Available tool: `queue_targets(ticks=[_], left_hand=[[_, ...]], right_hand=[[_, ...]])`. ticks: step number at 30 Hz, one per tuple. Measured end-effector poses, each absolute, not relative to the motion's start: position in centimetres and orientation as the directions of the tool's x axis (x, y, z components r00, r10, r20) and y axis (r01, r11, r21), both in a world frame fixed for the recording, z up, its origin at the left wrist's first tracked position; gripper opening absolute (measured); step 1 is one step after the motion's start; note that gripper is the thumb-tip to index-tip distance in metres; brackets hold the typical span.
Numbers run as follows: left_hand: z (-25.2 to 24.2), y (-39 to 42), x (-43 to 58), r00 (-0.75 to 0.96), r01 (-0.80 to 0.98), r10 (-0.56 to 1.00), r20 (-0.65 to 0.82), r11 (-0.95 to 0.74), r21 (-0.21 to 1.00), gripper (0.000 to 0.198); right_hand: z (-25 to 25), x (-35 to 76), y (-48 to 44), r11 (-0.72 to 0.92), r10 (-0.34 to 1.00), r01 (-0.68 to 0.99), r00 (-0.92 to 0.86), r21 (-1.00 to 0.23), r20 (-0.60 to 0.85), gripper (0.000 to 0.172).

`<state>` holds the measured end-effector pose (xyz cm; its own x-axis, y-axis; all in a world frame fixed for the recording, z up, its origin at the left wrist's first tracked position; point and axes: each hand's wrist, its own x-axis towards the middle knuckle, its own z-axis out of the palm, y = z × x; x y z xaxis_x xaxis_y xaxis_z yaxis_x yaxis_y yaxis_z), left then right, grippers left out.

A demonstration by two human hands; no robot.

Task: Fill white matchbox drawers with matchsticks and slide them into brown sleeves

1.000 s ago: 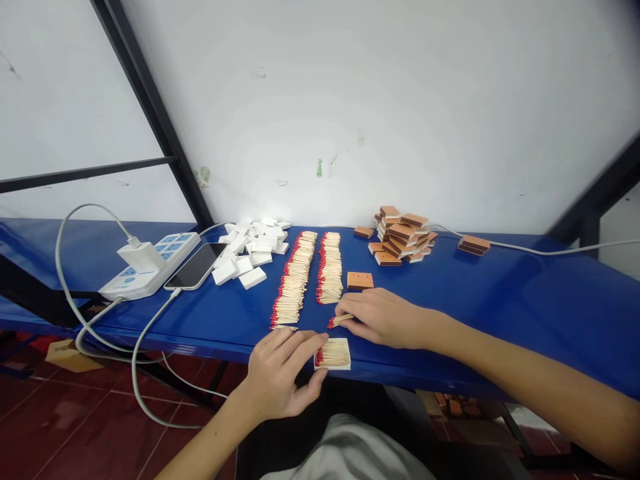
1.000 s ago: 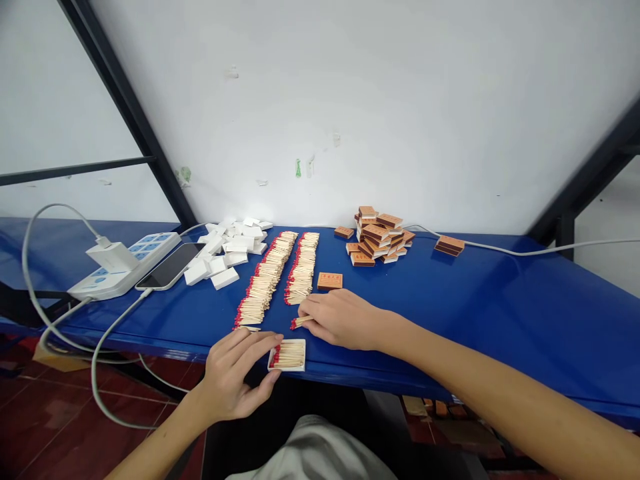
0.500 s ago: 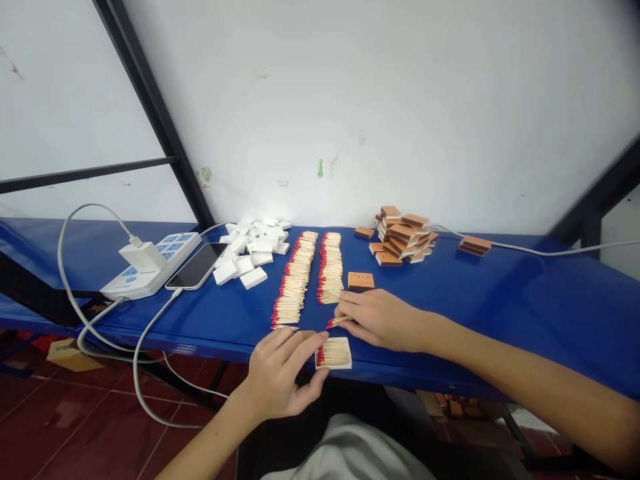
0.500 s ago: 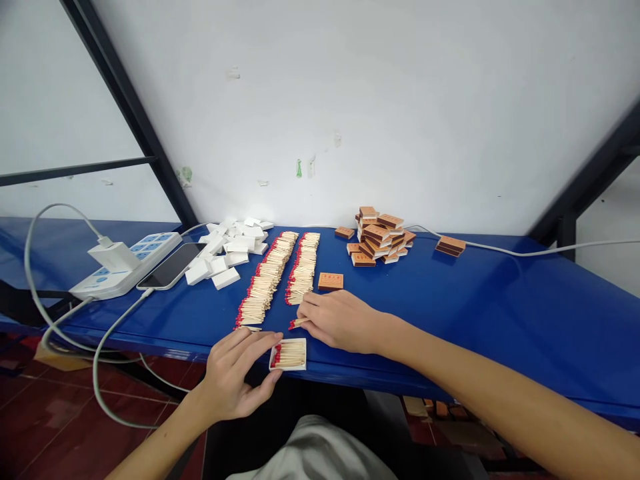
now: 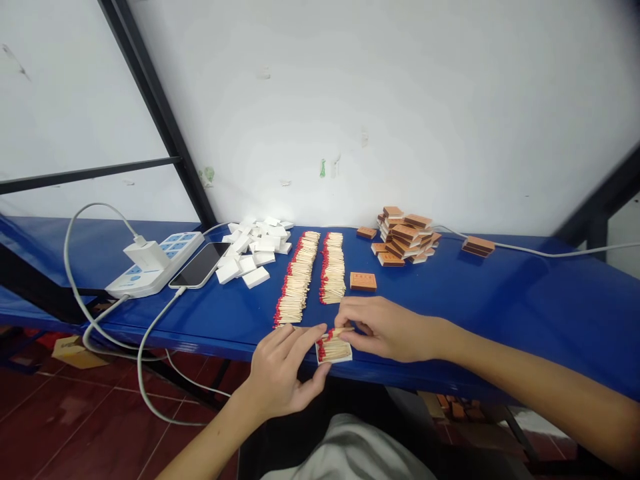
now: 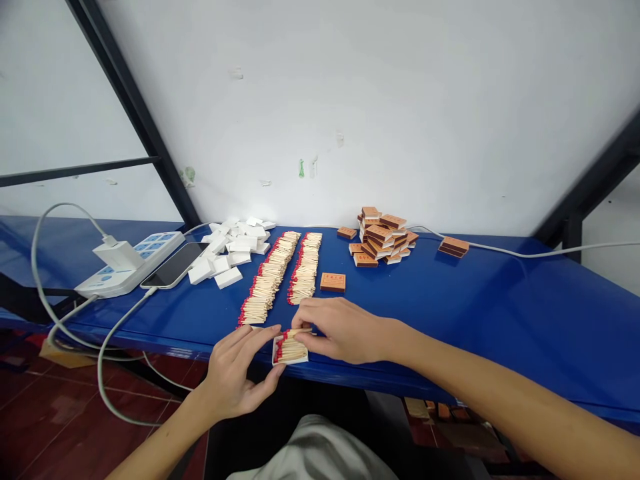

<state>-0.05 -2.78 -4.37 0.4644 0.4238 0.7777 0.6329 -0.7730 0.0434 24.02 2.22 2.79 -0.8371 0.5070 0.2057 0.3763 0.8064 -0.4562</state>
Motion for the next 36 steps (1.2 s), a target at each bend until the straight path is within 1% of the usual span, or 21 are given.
queue_targets(ticks=[3, 7, 14, 19, 22, 27, 31, 34, 36], left_hand=[[-4.3, -2.8, 0.0, 0.46, 0.635, 0.416, 0.785, -0.771, 0.037, 0.042], [-4.1, -2.8, 0.1, 0.468, 0.626, 0.424, 0.775, -0.778, 0.047, 0.04], [-4.1, -2.8, 0.0, 0.485, 0.611, 0.434, 0.759, -0.789, 0.061, 0.036], [-3.9, -2.9, 0.0, 0.498, 0.604, 0.442, 0.746, -0.794, 0.067, 0.027], [-3.8, -2.8, 0.1, 0.501, 0.599, 0.438, 0.746, -0.798, 0.066, 0.024], [-3.9, -2.8, 0.0, 0.5, 0.614, 0.436, 0.749, -0.788, 0.049, 0.027], [-3.8, -2.8, -0.3, 0.554, 0.618, 0.443, 0.705, -0.786, 0.009, 0.033], [-3.7, -2.8, -0.4, 0.579, 0.619, 0.416, 0.701, -0.784, -0.046, 0.03], [-3.7, -2.7, -0.3, 0.575, 0.617, 0.405, 0.711, -0.785, -0.051, 0.027]], right_hand=[[2.4, 23.7, 1.7, 0.821, 0.489, 0.368, -0.848, -0.437, 0.205, 0.017], [2.1, 23.4, 1.6, 0.825, 0.508, 0.403, -0.837, -0.398, 0.205, 0.02], [1.9, 22.9, 1.3, 0.799, 0.553, 0.453, -0.812, -0.396, 0.185, 0.023], [2.1, 23.0, 1.4, 0.782, 0.574, 0.449, -0.789, -0.432, 0.22, 0.015], [2.6, 23.4, 1.7, 0.779, 0.595, 0.47, -0.761, -0.415, 0.256, 0.009], [3.1, 24.3, 2.3, 0.73, 0.654, 0.566, -0.741, -0.383, 0.154, 0.003], [2.9, 24.6, 2.7, 0.737, 0.623, 0.553, -0.779, -0.389, 0.071, 0.011], [2.6, 24.6, 3.0, 0.767, 0.594, 0.541, -0.801, -0.345, 0.067, 0.004], [2.4, 24.6, 3.3, 0.774, 0.592, 0.541, -0.803, -0.329, 0.073, 0.003]])
